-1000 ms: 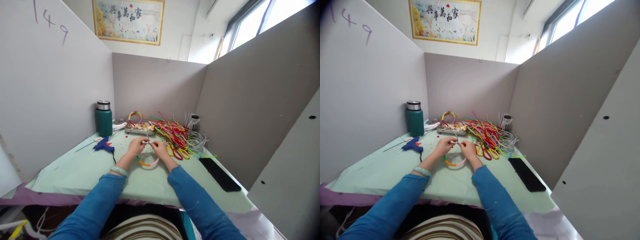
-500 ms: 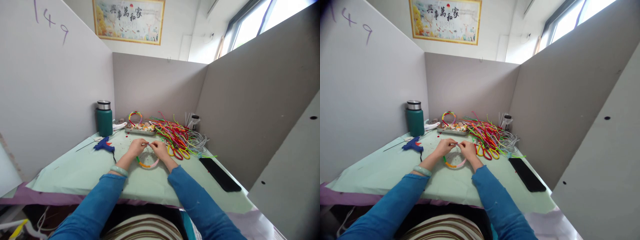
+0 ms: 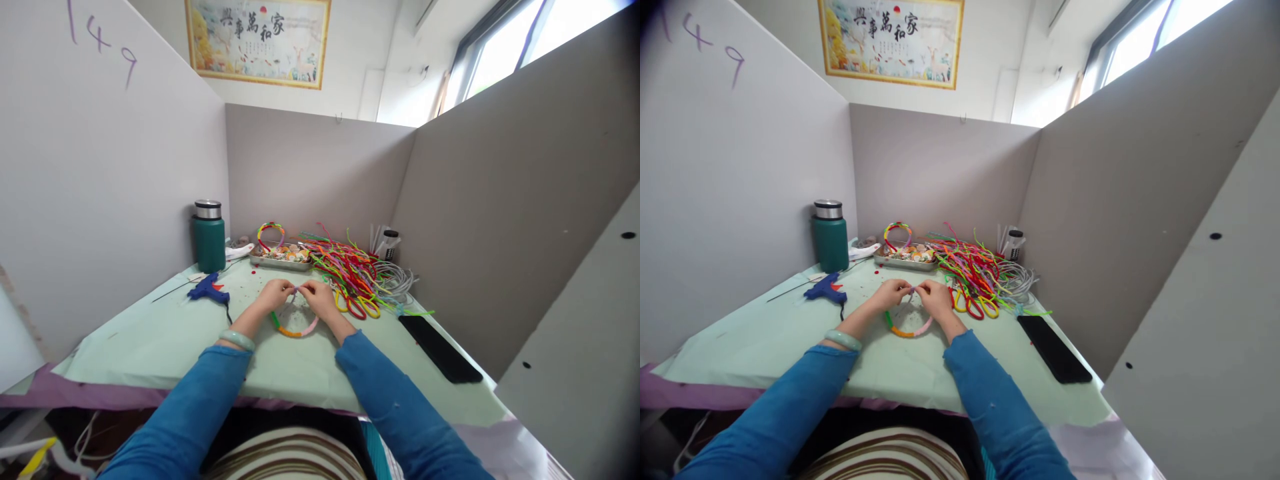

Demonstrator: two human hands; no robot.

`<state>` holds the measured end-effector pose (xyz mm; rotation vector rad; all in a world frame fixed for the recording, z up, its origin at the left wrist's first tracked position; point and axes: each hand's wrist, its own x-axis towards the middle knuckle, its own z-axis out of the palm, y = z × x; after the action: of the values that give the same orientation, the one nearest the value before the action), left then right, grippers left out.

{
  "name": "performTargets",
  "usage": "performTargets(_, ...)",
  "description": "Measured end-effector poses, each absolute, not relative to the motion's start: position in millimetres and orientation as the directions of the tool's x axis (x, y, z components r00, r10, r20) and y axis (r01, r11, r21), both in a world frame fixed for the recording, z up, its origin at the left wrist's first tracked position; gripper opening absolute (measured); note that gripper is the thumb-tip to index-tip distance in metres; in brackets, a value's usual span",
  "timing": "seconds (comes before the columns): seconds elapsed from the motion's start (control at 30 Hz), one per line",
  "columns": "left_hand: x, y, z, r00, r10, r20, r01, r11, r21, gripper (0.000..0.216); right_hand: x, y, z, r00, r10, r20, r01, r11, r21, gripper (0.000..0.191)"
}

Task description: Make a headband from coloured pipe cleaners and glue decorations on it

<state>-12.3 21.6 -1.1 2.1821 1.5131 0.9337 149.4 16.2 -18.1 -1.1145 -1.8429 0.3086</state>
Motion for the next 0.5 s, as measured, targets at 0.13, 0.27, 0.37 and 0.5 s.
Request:
performTargets(0.13, -11.1, 18.5, -0.3, 0.217, 0.937, 0.274, 0.634, -0.348, 0.691, 0.026, 149.4, 15.9, -17.2, -0.158, 0.793, 0.588, 0.558, 0.563, -0.610, 0.020)
performTargets(0.27, -11.5, 20.2, -2.7, 0.221, 0.934, 0.280, 0.645, -0.356, 0.677, 0.021, 149.2, 15.2, -15.5, -0.153, 0.798, 0.583, 0.561, 0.556, -0.613, 0.020)
performTargets(0.37, -12.3, 22.5, -4.3, 0.213, 0.923, 0.319, 0.702, -0.372, 0.607, 0.017, 148.6, 13.7, -14.1, -0.160, 0.795, 0.585, 0.558, 0.562, -0.611, 0.020)
performTargets(0.5, -12.3, 22.9, -4.6, 0.189, 0.909, 0.371, 0.737, -0.381, 0.558, 0.017, 147.5, 11.6, -12.7, -0.156, 0.794, 0.588, 0.551, 0.564, -0.615, 0.020)
